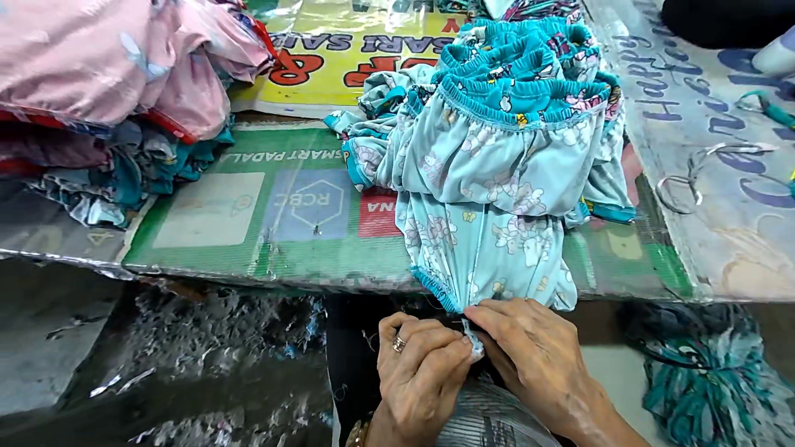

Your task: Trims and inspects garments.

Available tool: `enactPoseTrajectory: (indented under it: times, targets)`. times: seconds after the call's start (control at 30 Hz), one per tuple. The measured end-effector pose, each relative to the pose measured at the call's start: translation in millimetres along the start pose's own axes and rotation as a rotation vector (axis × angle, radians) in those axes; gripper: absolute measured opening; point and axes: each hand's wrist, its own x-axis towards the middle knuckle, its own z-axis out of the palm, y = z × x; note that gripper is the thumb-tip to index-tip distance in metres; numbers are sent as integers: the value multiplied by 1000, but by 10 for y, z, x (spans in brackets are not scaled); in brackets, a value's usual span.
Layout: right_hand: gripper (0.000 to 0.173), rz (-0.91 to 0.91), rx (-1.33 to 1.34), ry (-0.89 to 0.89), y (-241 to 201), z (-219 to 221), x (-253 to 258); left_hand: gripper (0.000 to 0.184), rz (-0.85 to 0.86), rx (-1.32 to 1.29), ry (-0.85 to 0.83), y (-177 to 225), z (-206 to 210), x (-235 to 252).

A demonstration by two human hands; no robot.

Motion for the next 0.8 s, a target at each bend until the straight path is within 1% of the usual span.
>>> enactPoseTrajectory:
  times: [0.23,0.5,0.57,0.63,0.67,0.7,0.73,0.77,0.8]
  targets:
    - [17,31,95,11,-5,53,-42,9,21,-18,-12,25,-1,-14]
    - [16,9,145,80,-2,108,-70,9,28,-59,-21,78,30,-25]
    - [15,8,131,17,-9,93,-96,15,45,-93,-82,101,-48,-60]
    - [15,-3,68,-169,8,2,-162,35,60,-99,-177,35,-216,-114]
    - [14,-13,51,-272,29,-48,-204,42,51,-73,-205,-38,-286,-156]
    - [15,-8,66,-341,51,-97,-232,45,25,-35,-212,-118,-327,-192]
    - [18,30,120,-354,59,-151,-233,40,-10,-6,-205,-186,-340,-210]
    - [23,80,181,-310,56,-192,-207,32,-34,19,-176,-228,-329,-207]
    - [26,127,223,-228,41,-211,-158,25,-38,45,-139,-232,-307,-176]
